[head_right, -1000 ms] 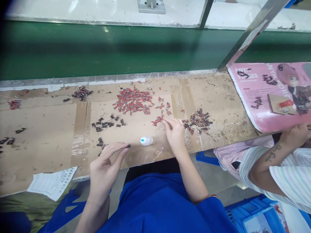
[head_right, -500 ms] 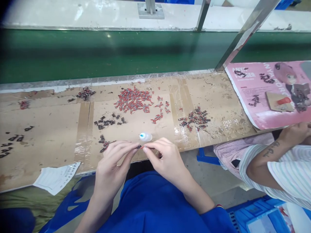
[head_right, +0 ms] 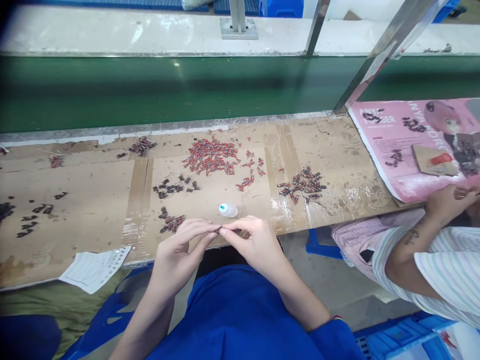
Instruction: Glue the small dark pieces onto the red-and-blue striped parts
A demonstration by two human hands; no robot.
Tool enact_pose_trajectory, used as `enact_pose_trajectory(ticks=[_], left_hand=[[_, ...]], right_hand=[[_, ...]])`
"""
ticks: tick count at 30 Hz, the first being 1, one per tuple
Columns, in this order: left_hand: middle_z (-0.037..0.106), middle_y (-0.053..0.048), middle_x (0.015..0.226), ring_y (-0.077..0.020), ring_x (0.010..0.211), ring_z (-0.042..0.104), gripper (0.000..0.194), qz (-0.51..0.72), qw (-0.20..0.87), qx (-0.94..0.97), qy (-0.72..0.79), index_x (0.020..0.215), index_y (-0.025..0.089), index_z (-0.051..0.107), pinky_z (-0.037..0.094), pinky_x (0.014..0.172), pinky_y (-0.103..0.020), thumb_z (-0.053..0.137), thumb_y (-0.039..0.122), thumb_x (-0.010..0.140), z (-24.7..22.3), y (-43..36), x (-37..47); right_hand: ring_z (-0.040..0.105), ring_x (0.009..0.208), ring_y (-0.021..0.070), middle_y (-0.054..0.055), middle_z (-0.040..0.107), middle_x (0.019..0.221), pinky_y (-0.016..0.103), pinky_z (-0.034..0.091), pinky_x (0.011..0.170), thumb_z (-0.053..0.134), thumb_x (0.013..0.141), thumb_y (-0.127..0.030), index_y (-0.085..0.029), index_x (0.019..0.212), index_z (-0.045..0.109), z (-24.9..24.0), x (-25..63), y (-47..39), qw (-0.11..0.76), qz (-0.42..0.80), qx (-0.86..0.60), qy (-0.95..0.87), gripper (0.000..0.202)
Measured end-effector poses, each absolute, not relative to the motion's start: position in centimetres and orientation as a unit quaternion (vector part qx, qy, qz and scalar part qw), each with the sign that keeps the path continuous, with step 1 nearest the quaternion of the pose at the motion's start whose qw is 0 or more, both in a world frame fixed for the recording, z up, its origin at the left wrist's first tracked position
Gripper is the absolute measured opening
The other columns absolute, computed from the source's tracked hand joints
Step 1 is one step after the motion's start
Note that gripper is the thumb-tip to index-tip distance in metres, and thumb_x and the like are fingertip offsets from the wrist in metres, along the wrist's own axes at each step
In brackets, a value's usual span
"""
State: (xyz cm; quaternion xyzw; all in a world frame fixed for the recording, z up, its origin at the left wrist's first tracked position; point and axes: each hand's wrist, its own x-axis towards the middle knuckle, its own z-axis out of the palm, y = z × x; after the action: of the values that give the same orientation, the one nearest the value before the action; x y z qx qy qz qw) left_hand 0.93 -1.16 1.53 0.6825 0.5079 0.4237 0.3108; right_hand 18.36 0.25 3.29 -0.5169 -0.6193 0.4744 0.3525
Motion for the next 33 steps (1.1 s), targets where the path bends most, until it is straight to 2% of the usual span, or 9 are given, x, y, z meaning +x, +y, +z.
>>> enact_pose_trajectory(ticks=[6,12,18,24,26,29,31,33], left_hand=[[0.075,-0.004,0.088,-0.0187,0.088,0.067,0.011,0.438,0.343,0.636,0.534,0.092,0.024,0.074,0.057,0.080,-0.032,0.064,0.025,0.088,1.7,-1.4,1.3],[0.073,-0.004,0.084,-0.0183,0.084,0.067,0.012,0.436,0.392,0.599,0.545,0.087,0.022,0.073,0.056,0.075,-0.029,0.061,0.025,0.085,2.2,-1.5,1.5],[0.072,-0.004,0.081,-0.0176,0.083,0.067,0.010,0.463,0.428,0.563,0.535,0.084,0.021,0.072,0.056,0.075,-0.028,0.063,0.024,0.084,2.7,-1.7,1.5],[0.072,-0.006,0.082,-0.0196,0.083,0.068,0.014,0.444,0.445,0.559,0.541,0.082,0.021,0.072,0.056,0.073,-0.030,0.063,0.031,0.085,2.7,-1.9,0.3],[0.073,-0.005,0.083,-0.0193,0.084,0.068,0.013,0.448,0.394,0.572,0.562,0.084,0.022,0.072,0.055,0.076,-0.031,0.062,0.030,0.086,2.0,-1.6,-0.9],[0.074,-0.004,0.088,-0.0227,0.092,0.066,0.012,0.437,0.224,0.590,0.641,0.089,0.025,0.073,0.050,0.090,-0.041,0.063,0.030,0.086,0.0,-0.8,-3.4],[0.075,-0.006,0.088,-0.0286,0.101,0.063,0.014,0.390,0.123,0.595,0.692,0.088,0.026,0.073,0.042,0.098,-0.051,0.062,0.033,0.087,-1.5,-0.3,-5.2],[0.075,-0.007,0.088,-0.0331,0.108,0.060,0.016,0.343,0.079,0.603,0.716,0.087,0.027,0.074,0.033,0.103,-0.058,0.060,0.035,0.088,-2.7,0.1,-6.8]], right_hand=[[0.066,0.064,0.0157,0.004,0.078,0.076,0.026,0.051,0.055,0.070,0.085,-0.033,-0.024,0.086,0.082,2.6,18.2,0.2,0.372,0.512,-0.522,-0.572,0.015],[0.069,0.061,0.0175,0.004,0.078,0.075,0.029,0.057,0.054,0.078,0.075,-0.049,-0.021,0.080,0.080,2.0,17.8,0.0,0.388,0.599,-0.503,-0.488,0.028],[0.066,0.055,0.0150,0.002,0.075,0.066,0.026,0.055,0.051,0.080,0.070,-0.053,-0.020,0.077,0.079,2.2,17.7,-0.1,0.375,0.624,-0.497,-0.472,0.033],[0.062,0.054,0.0123,0.002,0.073,0.069,0.024,0.051,0.049,0.076,0.078,-0.049,-0.021,0.078,0.078,2.3,16.8,-0.3,0.379,0.574,-0.493,-0.532,0.029],[0.064,0.060,0.0132,0.003,0.074,0.074,0.025,0.052,0.052,0.074,0.081,-0.044,-0.022,0.082,0.078,2.3,16.6,-0.4,0.405,0.519,-0.492,-0.570,0.022],[0.064,0.062,0.0149,0.004,0.076,0.080,0.028,0.055,0.056,0.073,0.083,-0.035,-0.025,0.091,0.076,1.6,16.7,-0.1,0.449,0.399,-0.511,-0.615,0.013],[0.062,0.062,0.0162,0.005,0.076,0.084,0.032,0.056,0.058,0.073,0.083,-0.032,-0.025,0.094,0.074,0.6,17.1,0.4,0.472,0.313,-0.536,-0.626,0.013],[0.065,0.072,0.0196,0.008,0.075,0.093,0.034,0.056,0.061,0.076,0.081,-0.033,-0.024,0.100,0.073,-0.7,17.5,1.0,0.474,0.265,-0.554,-0.631,0.021]])
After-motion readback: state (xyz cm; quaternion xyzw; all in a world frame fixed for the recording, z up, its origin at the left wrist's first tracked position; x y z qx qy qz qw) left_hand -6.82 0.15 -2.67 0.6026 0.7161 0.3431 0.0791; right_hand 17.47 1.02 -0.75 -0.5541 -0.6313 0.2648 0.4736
